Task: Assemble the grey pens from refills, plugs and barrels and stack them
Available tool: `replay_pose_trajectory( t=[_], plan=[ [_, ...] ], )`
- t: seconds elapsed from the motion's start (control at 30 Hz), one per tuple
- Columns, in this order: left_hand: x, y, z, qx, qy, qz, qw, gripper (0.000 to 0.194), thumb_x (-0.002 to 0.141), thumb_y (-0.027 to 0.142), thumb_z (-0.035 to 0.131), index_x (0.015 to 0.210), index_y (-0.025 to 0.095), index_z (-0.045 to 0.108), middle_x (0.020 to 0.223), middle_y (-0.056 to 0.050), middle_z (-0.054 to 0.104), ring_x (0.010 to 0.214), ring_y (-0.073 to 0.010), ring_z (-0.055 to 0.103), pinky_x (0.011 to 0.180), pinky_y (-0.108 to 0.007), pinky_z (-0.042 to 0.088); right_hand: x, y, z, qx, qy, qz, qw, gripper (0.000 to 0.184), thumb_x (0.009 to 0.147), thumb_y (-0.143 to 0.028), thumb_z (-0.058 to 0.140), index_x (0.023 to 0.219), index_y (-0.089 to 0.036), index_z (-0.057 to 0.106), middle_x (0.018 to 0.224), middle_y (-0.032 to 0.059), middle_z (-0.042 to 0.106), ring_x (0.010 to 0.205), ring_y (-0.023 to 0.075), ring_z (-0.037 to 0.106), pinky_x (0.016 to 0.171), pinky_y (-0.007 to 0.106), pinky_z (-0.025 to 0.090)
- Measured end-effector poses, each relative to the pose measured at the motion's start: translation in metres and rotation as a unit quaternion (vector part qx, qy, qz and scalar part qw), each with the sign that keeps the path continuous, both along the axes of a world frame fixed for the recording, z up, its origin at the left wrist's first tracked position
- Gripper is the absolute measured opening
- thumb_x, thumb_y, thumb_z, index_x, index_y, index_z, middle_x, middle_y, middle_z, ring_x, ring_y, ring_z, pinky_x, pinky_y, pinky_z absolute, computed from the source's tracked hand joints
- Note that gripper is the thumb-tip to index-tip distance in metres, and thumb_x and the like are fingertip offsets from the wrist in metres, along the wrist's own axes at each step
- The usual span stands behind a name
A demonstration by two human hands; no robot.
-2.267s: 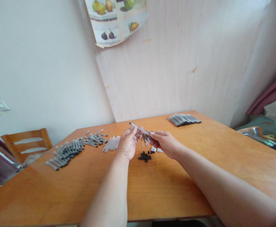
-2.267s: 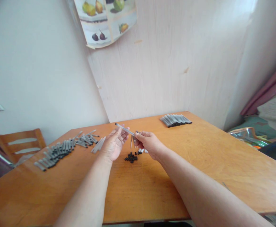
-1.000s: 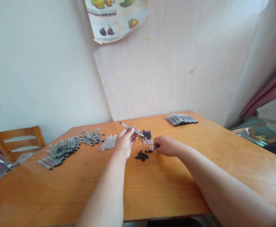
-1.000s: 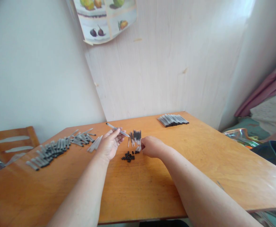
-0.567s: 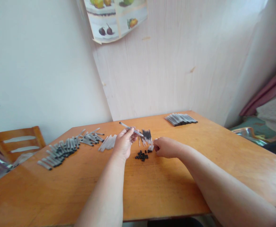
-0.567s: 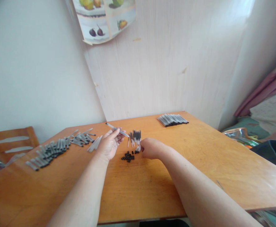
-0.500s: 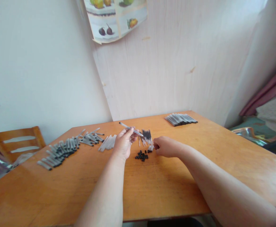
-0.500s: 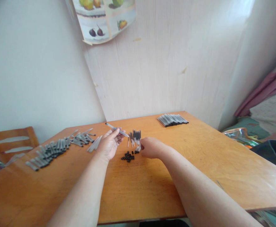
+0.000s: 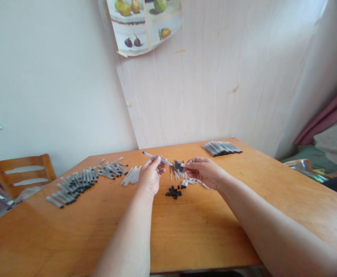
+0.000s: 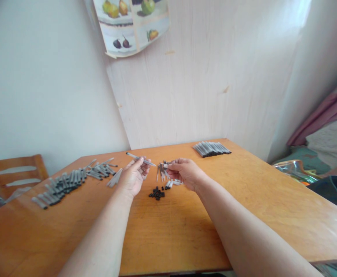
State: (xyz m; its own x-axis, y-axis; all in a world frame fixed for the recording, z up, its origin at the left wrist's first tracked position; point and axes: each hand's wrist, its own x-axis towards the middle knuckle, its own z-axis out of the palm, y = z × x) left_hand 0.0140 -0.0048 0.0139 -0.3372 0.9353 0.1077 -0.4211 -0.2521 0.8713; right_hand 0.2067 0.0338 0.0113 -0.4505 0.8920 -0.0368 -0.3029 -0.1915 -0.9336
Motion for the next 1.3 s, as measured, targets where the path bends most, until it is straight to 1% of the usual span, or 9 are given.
replay_pose_trajectory(
  t=[0.13,0.4,0.83,1.0,1.13,1.3],
  plan=[
    [0.0,0.0,-0.001,0.003,-0.002,-0.006,1.0,0.027,0.068,0.029,0.076,0.087,0.016,0.062,0.083,-0.004,0.071,0.069,-0.0101,0.065,0.062,-0.021,0.044,-0.005,-0.005,0.0,-0.006,0.009,0.007,1.0,0.01,0.074,-0.013,0.07,0.071,-0.012,0.061,0.068,0.0067,0.068,0.051,0.0078,0.059,0.052,0.017,0.053],
    [0.003,-0.001,0.001,0.006,0.0,-0.017,1.0,0.026,0.069,0.027,0.075,0.087,0.015,0.061,0.082,-0.005,0.071,0.069,-0.0113,0.065,0.064,-0.022,0.046,-0.008,-0.01,0.001,-0.016,-0.006,0.024,1.0,0.008,0.079,-0.014,0.066,0.073,-0.011,0.061,0.069,0.0084,0.07,0.051,0.0084,0.061,0.05,0.016,0.052],
    [0.01,-0.002,-0.002,-0.005,0.026,-0.038,0.999,0.027,0.069,0.03,0.076,0.087,0.015,0.062,0.084,-0.007,0.071,0.072,-0.0124,0.066,0.065,-0.023,0.048,-0.011,-0.014,0.002,-0.009,0.008,0.024,1.0,0.009,0.078,-0.014,0.066,0.072,-0.012,0.06,0.069,0.0075,0.069,0.051,0.0083,0.061,0.051,0.017,0.053],
    [0.012,-0.002,-0.003,-0.004,0.044,-0.044,0.998,0.028,0.069,0.031,0.076,0.088,0.015,0.063,0.084,-0.007,0.071,0.072,-0.0126,0.066,0.066,-0.023,0.048,-0.012,-0.013,-0.001,-0.008,0.008,0.018,1.0,0.011,0.078,-0.015,0.068,0.072,-0.013,0.059,0.07,0.0068,0.069,0.053,0.0082,0.061,0.053,0.018,0.053],
    [0.014,-0.002,-0.003,-0.006,0.06,-0.037,0.998,0.027,0.069,0.031,0.076,0.086,0.015,0.063,0.085,-0.008,0.072,0.07,-0.0122,0.065,0.065,-0.023,0.049,-0.012,-0.011,-0.002,-0.004,0.007,0.016,1.0,0.008,0.076,-0.014,0.068,0.073,-0.013,0.061,0.07,0.0063,0.068,0.053,0.0081,0.061,0.053,0.017,0.053],
    [0.016,-0.002,-0.003,-0.012,0.069,-0.03,0.997,0.024,0.071,0.03,0.075,0.086,0.015,0.062,0.084,-0.007,0.072,0.07,-0.012,0.066,0.065,-0.023,0.049,-0.013,-0.011,-0.001,0.005,0.007,0.002,1.0,0.008,0.075,-0.013,0.068,0.071,-0.012,0.061,0.065,0.0047,0.066,0.052,0.0072,0.059,0.052,0.016,0.051]
  ],
)
